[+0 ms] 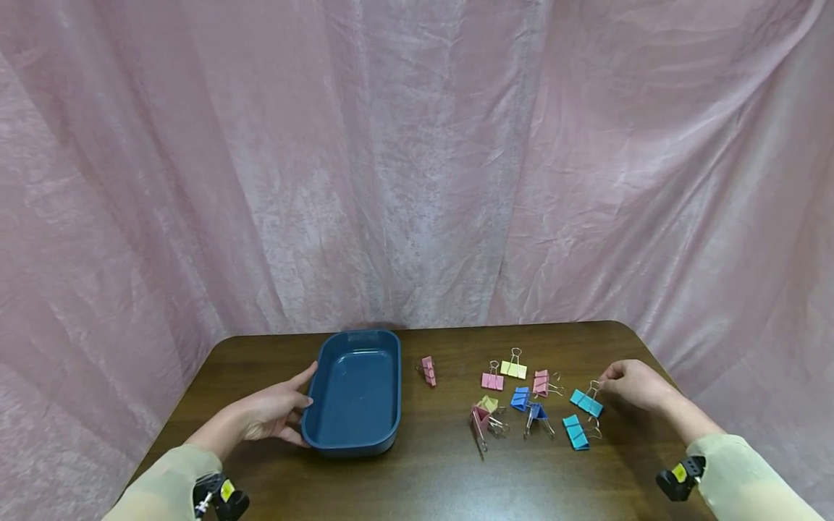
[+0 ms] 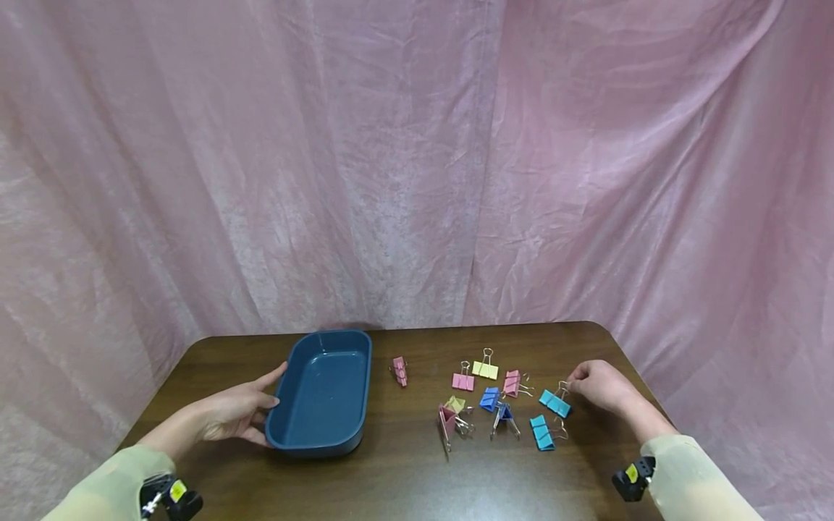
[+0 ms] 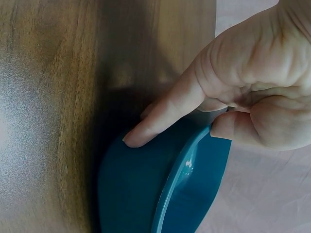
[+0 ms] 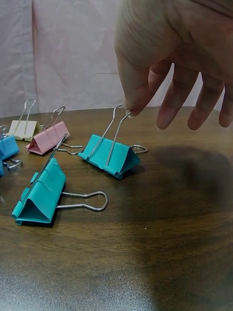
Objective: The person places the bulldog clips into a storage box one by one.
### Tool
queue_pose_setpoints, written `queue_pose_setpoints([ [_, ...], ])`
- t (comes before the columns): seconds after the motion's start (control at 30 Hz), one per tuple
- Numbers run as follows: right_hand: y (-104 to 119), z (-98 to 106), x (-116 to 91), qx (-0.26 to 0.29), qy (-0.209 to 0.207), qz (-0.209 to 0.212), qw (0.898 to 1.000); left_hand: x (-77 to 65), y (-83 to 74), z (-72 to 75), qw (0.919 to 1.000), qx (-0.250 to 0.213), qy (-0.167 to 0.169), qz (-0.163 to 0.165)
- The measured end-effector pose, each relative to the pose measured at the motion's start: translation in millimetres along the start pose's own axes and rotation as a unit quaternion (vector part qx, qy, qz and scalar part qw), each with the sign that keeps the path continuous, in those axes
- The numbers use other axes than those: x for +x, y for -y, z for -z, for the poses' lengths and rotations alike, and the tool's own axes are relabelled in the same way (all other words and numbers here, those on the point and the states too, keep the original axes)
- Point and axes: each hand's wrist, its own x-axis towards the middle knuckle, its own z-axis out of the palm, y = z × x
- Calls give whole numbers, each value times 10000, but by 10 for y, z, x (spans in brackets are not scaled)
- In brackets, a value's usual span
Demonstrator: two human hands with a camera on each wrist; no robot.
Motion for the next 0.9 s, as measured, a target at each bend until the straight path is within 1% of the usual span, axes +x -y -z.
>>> queue_pose_setpoints([
  [0.2,-7,-4,-3,-55,8,-92,9999,0,10,5,10000,-55,64,-18],
  [0.5,22,-5,-15,31,65,-251,9997,-3,16,2,10000,-41,20,-33],
  [0.9,43,-16,-22,52,91,-308,9995,-11,12,11,10000,-25,40,-44],
])
